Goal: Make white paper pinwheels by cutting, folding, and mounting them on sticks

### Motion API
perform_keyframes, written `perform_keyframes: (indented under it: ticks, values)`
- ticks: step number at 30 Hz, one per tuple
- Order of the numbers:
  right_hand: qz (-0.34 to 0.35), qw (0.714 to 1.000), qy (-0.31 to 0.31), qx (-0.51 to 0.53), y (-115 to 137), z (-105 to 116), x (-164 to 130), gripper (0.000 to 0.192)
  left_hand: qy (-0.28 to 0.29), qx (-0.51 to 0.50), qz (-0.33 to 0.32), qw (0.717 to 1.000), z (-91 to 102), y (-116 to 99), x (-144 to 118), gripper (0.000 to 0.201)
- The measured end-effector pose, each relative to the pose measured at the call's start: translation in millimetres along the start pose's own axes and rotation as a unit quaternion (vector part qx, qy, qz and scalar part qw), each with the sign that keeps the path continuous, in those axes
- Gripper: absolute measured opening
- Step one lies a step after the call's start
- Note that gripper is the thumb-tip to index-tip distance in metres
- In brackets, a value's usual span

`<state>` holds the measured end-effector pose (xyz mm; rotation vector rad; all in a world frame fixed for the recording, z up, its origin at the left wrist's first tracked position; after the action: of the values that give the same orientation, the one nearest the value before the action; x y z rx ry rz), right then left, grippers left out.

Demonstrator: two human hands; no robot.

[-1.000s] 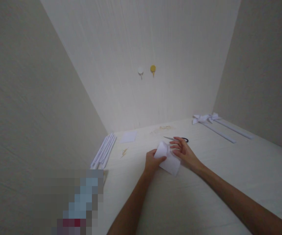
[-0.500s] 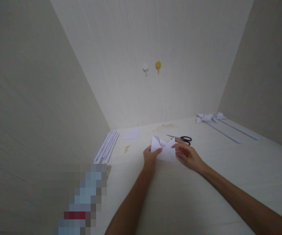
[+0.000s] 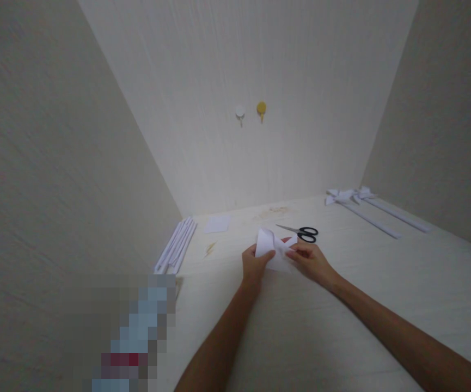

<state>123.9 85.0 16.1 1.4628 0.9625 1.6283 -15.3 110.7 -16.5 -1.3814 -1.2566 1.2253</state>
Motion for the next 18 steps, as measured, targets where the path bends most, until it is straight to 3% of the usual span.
perform_keyframes:
  ticks: [7, 18]
  values:
    - [-0.027, 0.999, -0.015, -0.036, -7.6, 1.9, -1.1, 0.031, 0.006, 0.034, -0.011, 0.999, -2.5, -0.9, 0.1, 0.028]
    - [-0.012, 0.996, -0.003, -0.084, -9.0, 1.8, -1.1, 0.026, 0.029, 0.026, -0.007, 0.999, -9.0, -3.9, -4.8, 0.026]
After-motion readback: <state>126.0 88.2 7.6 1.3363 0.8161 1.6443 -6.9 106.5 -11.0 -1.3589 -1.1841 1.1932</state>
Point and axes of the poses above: each hand's wrist, its own x-axis towards the middle knuckle, its own z-axis out of the back of the hand, y = z × x, the point moved 10 cm from there along x, towards the middle knuckle, and after that the axes turned 5 degrees about z, right-handed, at the moved point
